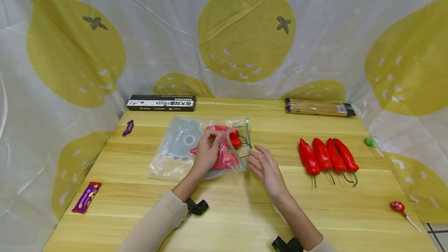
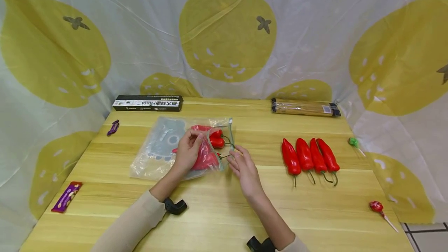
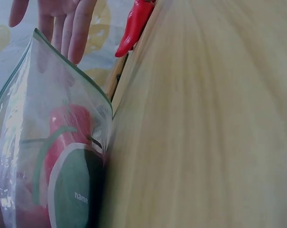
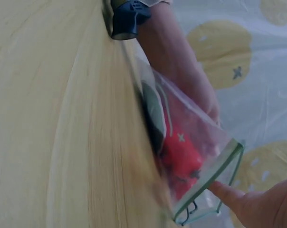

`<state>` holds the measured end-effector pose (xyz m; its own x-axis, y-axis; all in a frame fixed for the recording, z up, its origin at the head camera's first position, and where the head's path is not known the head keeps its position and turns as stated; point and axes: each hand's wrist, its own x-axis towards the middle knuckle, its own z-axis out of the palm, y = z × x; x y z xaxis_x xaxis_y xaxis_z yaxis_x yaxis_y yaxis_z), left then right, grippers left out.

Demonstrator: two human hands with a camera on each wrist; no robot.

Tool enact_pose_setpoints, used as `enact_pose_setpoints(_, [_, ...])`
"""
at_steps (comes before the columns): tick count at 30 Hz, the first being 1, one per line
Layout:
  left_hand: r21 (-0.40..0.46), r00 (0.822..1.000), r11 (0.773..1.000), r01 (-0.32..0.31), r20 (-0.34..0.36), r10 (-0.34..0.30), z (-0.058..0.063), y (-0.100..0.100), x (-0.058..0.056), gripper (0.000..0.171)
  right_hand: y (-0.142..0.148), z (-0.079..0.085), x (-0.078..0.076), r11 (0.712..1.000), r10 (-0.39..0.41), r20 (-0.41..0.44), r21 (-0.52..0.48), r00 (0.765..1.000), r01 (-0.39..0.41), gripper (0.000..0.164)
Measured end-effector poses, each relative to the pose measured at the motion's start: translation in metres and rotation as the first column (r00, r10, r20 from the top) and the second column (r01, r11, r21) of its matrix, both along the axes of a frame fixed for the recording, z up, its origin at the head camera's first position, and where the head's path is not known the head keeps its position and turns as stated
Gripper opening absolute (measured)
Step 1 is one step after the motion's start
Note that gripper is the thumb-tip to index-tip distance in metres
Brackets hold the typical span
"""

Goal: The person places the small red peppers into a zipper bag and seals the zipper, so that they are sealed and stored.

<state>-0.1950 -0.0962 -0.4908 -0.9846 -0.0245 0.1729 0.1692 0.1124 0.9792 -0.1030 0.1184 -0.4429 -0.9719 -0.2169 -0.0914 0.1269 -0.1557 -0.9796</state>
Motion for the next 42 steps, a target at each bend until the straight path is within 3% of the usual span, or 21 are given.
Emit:
enact_pose_setpoints(4, [0.017,0.999,1.000,0.019,0.027,-0.020,0.000,0.000,0.000,0.018,-0.002,0.000,0.000,0.999,-0.036,-0.015,-0.009,0.999,0.036,0.046])
enact_pose_setpoints(8, [0.034,1.000,0.999,0.024,0.006,-0.024,-0.001,0.001,0.000,0.019,-0.003,-0.002,-0.005,0.999,-0.036,-0.002,-0.014,0.999,0.036,0.047])
enact_pose_setpoints(18, [0.047,0.998,0.999,0.020,-0.058,-0.017,0.003,0.003,0.001,0.018,-0.014,-0.009,-0.020,0.996,0.084,0.033,0.041,0.996,-0.085,0.059])
enact_pose_setpoints(23, [0.066,0.999,0.998,0.014,-0.044,-0.011,0.004,0.002,0.001,0.017,0.015,-0.005,-0.014,0.999,0.009,-0.032,0.031,0.999,-0.008,0.052])
enact_pose_setpoints(26, [0.077,0.999,0.997,0.014,-0.031,-0.012,0.004,0.001,0.001,0.017,0.042,-0.005,-0.003,0.987,-0.087,-0.117,0.127,0.989,0.102,0.044])
enact_pose_setpoints(29, [0.071,1.000,0.997,0.012,-0.016,-0.011,0.005,0.001,0.001,0.017,0.069,-0.005,0.013,0.935,-0.176,-0.192,0.274,0.966,0.225,0.037])
enact_pose_setpoints(33, [0.075,1.000,0.997,0.011,-0.005,-0.011,0.007,0.000,-0.002,0.019,0.099,-0.007,0.031,0.838,-0.271,-0.222,0.425,0.937,0.343,0.035])
enact_pose_setpoints(37, [0.088,0.999,0.996,0.018,0.026,-0.020,0.010,0.000,-0.001,0.019,0.120,-0.012,0.041,0.725,-0.355,-0.195,0.561,0.914,0.401,0.043])
enact_pose_setpoints(42, [0.082,0.999,0.996,0.022,0.043,-0.025,0.028,0.001,0.011,0.017,0.140,-0.019,0.044,0.578,-0.387,-0.169,0.722,0.907,0.381,0.052])
